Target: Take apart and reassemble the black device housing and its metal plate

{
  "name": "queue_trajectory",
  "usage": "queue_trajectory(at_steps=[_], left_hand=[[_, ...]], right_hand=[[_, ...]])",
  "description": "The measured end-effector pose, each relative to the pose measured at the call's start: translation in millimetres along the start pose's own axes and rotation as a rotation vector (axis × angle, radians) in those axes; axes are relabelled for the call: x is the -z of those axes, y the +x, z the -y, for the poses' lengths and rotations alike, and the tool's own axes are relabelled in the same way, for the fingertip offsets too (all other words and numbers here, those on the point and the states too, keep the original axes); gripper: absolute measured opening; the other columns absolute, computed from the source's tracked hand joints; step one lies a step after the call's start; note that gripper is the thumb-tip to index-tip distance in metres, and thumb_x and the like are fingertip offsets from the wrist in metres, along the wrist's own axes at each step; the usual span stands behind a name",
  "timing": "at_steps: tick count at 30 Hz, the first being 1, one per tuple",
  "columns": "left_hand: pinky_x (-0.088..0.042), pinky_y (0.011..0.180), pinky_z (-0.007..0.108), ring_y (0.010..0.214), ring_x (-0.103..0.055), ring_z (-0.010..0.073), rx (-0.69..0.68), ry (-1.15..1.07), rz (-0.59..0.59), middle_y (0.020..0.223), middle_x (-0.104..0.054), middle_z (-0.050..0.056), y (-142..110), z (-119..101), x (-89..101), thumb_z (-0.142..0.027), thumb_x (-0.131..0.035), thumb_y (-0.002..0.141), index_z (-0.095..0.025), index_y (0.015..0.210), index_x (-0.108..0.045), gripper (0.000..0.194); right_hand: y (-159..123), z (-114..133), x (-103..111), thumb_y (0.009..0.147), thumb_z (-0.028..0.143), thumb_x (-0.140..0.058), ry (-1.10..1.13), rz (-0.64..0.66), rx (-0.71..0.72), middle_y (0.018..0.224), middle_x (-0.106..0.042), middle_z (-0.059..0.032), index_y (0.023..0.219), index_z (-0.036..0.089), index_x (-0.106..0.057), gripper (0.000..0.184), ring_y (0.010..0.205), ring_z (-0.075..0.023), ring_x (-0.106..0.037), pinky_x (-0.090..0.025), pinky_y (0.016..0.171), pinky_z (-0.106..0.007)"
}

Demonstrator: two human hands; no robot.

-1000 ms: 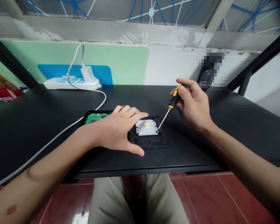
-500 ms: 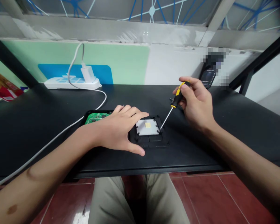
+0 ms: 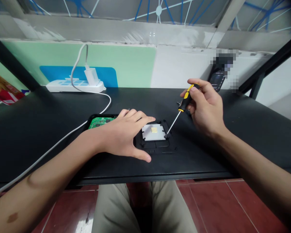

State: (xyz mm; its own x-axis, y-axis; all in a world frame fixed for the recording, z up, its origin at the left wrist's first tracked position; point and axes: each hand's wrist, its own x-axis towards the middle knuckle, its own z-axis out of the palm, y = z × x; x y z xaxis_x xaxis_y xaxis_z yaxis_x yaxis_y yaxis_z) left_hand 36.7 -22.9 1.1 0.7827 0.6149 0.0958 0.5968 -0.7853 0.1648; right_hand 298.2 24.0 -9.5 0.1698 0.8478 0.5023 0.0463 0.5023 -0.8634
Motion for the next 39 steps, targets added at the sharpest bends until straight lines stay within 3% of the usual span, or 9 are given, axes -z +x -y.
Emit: queue_trajectory(at_steps=[10,19,22,27,32,39], left_hand=[[-0.028,0.107,0.041,0.129,-0.046,0.0334,0.020,0.001,0.023,0.145,-0.051,0.013,0.0,-0.5,-0.2,-0.076,-0.074,0.074,-0.019,0.153,-0.035,0.104],[-0.029,0.108,0.043,0.128,-0.045,0.0342,0.022,-0.041,-0.003,0.143,-0.052,0.012,0.3,-2.3,0.7,-0.077,-0.072,0.075,-0.021,0.151,-0.037,0.101],[-0.033,0.105,0.043,0.124,-0.046,0.0326,0.045,-0.103,-0.048,0.140,-0.054,0.010,1.9,-4.3,3.7,-0.070,-0.070,0.081,-0.022,0.140,-0.048,0.080],[-0.035,0.103,0.045,0.117,-0.048,0.0287,0.124,-0.182,-0.181,0.127,-0.060,0.006,5.9,-1.4,6.8,-0.049,-0.068,0.090,-0.024,0.101,-0.063,0.028],[-0.037,0.102,0.047,0.118,-0.048,0.0283,0.173,-0.243,-0.217,0.123,-0.062,0.004,8.2,1.0,7.5,-0.046,-0.068,0.089,-0.024,0.087,-0.068,0.022],[-0.039,0.102,0.043,0.115,-0.051,0.0253,0.191,-0.233,-0.267,0.119,-0.063,0.003,9.2,3.0,8.6,-0.029,-0.066,0.090,-0.024,0.090,-0.067,0.004]], right_hand=[[-0.6,1.1,-1.2,0.091,0.027,-0.063,0.096,0.003,-0.071,0.080,-0.067,-0.0015,0.105,0.028,-0.068,0.015,0.068,-0.0141,-0.059,-0.050,0.057,-0.028],[-0.8,5.3,-4.7,0.091,0.022,-0.055,0.199,0.011,-0.116,0.076,-0.068,0.0010,0.102,0.025,-0.063,0.014,0.060,-0.0126,-0.061,-0.053,0.052,-0.027],[-1.5,5.4,-6.4,0.091,0.026,-0.058,0.234,0.017,-0.144,0.079,-0.069,0.0019,0.102,0.026,-0.060,0.011,0.065,-0.0119,-0.062,-0.056,0.056,-0.026],[-3.7,4.7,-7.6,0.088,0.034,-0.069,0.256,0.054,-0.144,0.085,-0.071,0.0025,0.101,0.027,-0.058,0.019,0.065,-0.0101,-0.062,-0.060,0.060,-0.026],[-4.2,4.3,-6.9,0.087,0.037,-0.070,0.240,0.071,-0.144,0.087,-0.071,0.0035,0.099,0.030,-0.057,0.019,0.066,-0.0116,-0.064,-0.062,0.063,-0.029],[-3.6,3.2,-5.9,0.087,0.038,-0.071,0.240,0.081,-0.139,0.087,-0.071,0.0037,0.098,0.030,-0.057,0.020,0.066,-0.0112,-0.064,-0.063,0.064,-0.030]])
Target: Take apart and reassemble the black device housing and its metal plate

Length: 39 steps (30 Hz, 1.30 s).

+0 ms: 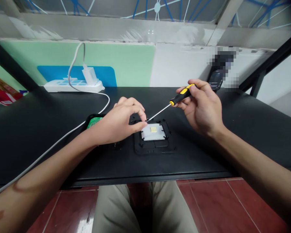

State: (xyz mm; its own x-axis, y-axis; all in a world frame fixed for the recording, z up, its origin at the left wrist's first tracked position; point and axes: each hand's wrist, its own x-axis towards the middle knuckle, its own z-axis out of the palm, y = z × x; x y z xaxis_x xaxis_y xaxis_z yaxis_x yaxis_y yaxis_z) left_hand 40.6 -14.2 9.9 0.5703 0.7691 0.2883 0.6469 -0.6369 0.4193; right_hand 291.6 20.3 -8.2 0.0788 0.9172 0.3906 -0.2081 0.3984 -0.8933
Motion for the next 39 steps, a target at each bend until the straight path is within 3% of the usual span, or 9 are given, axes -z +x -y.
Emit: queue_trajectory(at_steps=[17,39], left_hand=[[-0.038,0.097,0.041,0.107,-0.052,0.0243,-0.041,0.036,-0.006,0.109,-0.064,0.002,-0.8,-3.9,0.0,-0.020,-0.062,0.088,-0.024,0.086,-0.061,0.004],[-0.037,0.093,0.043,0.102,-0.051,0.0251,-0.026,0.049,0.027,0.103,-0.065,0.002,0.4,-2.2,-1.3,-0.023,-0.063,0.082,-0.023,0.079,-0.060,0.004]], right_hand=[[-0.7,-0.1,-0.9,0.087,0.037,-0.072,-0.007,0.013,-0.006,0.087,-0.072,0.0039,0.097,0.030,-0.059,0.018,0.067,-0.0116,-0.065,-0.062,0.063,-0.030],[-3.9,2.8,-3.6,0.085,0.042,-0.073,-0.051,0.022,0.022,0.090,-0.070,0.0026,0.100,0.031,-0.056,0.025,0.068,-0.0131,-0.065,-0.063,0.067,-0.032]])
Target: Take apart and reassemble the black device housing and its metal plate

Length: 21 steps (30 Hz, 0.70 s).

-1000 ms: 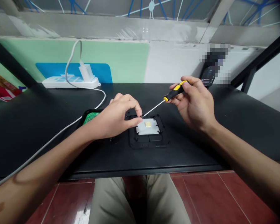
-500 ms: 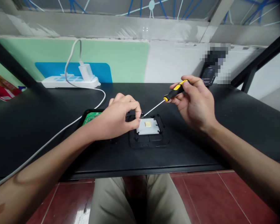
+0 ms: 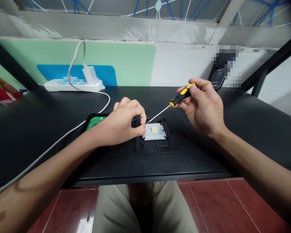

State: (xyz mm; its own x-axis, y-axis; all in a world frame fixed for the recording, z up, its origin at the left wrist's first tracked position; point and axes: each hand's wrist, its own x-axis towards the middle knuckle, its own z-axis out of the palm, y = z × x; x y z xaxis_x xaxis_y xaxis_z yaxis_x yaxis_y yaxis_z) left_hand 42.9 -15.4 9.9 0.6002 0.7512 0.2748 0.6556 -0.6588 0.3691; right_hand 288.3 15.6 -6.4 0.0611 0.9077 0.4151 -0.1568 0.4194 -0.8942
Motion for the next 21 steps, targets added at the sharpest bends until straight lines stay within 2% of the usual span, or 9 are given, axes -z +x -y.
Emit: queue_trajectory(at_steps=[7,16,21], left_hand=[[-0.037,0.092,0.043,0.101,-0.051,0.0257,0.003,0.001,0.002,0.101,-0.064,0.003,0.3,-1.4,0.0,-0.022,-0.062,0.080,-0.023,0.078,-0.059,0.004],[-0.037,0.092,0.043,0.102,-0.051,0.0255,0.008,0.019,-0.026,0.104,-0.066,0.002,0.3,-1.4,-0.9,-0.021,-0.062,0.081,-0.022,0.077,-0.059,0.005],[-0.036,0.093,0.042,0.102,-0.051,0.0250,0.017,0.028,-0.031,0.105,-0.067,0.002,0.6,-2.2,-0.8,-0.019,-0.060,0.082,-0.022,0.077,-0.059,0.006]], right_hand=[[-1.7,1.7,-2.9,0.084,0.038,-0.074,0.036,-0.018,-0.009,0.088,-0.071,0.0031,0.098,0.030,-0.058,0.023,0.066,-0.0118,-0.064,-0.063,0.065,-0.029],[-3.0,3.3,-1.2,0.086,0.039,-0.073,0.010,0.024,0.050,0.092,-0.072,0.0030,0.102,0.031,-0.059,0.022,0.067,-0.0117,-0.068,-0.065,0.067,-0.031],[-4.5,6.2,-2.2,0.082,0.040,-0.078,-0.037,0.039,0.093,0.093,-0.072,0.0042,0.106,0.033,-0.057,0.032,0.072,-0.0120,-0.072,-0.066,0.067,-0.028]])
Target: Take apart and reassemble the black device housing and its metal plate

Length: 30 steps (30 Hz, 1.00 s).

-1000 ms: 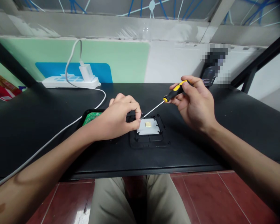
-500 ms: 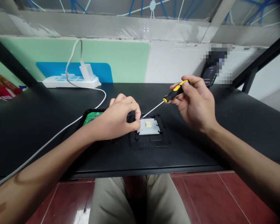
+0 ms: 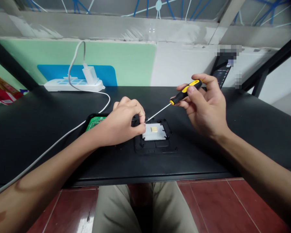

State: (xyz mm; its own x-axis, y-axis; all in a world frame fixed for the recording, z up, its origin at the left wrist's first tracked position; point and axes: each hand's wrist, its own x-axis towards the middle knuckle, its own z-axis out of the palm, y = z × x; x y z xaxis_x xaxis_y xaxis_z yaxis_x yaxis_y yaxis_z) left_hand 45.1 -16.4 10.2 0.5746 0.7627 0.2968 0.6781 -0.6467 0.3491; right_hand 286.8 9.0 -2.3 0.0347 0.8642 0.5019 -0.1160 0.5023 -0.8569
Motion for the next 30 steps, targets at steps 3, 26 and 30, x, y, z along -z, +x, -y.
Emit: queue_trajectory(at_steps=[3,26,30], left_hand=[[-0.036,0.093,0.043,0.104,-0.051,0.0256,0.014,0.012,0.023,0.108,-0.065,0.003,-0.7,-0.3,0.2,-0.023,-0.060,0.084,-0.022,0.081,-0.059,0.003],[-0.029,0.113,0.045,0.133,-0.040,0.0358,-0.067,0.134,0.362,0.142,-0.050,0.011,-12.9,5.0,7.9,-0.081,-0.074,0.066,-0.023,0.149,-0.040,0.107],[-0.028,0.114,0.045,0.134,-0.039,0.0356,-0.065,0.151,0.369,0.144,-0.049,0.011,-13.1,5.8,6.9,-0.082,-0.073,0.066,-0.022,0.151,-0.038,0.109]], right_hand=[[-0.1,-1.8,-0.4,0.080,0.040,-0.080,-0.020,-0.021,0.019,0.092,-0.072,0.0045,0.108,0.033,-0.058,0.037,0.075,-0.0123,-0.072,-0.066,0.066,-0.027],[4.7,-3.9,6.0,0.085,0.052,-0.072,-0.354,-0.056,0.460,0.122,-0.068,-0.0058,0.131,0.033,-0.061,0.050,0.074,-0.0100,-0.061,-0.052,0.047,-0.021],[4.6,-4.7,6.9,0.086,0.053,-0.070,-0.363,-0.038,0.459,0.130,-0.065,-0.0058,0.131,0.035,-0.061,0.049,0.079,-0.0116,-0.063,-0.053,0.046,-0.021]])
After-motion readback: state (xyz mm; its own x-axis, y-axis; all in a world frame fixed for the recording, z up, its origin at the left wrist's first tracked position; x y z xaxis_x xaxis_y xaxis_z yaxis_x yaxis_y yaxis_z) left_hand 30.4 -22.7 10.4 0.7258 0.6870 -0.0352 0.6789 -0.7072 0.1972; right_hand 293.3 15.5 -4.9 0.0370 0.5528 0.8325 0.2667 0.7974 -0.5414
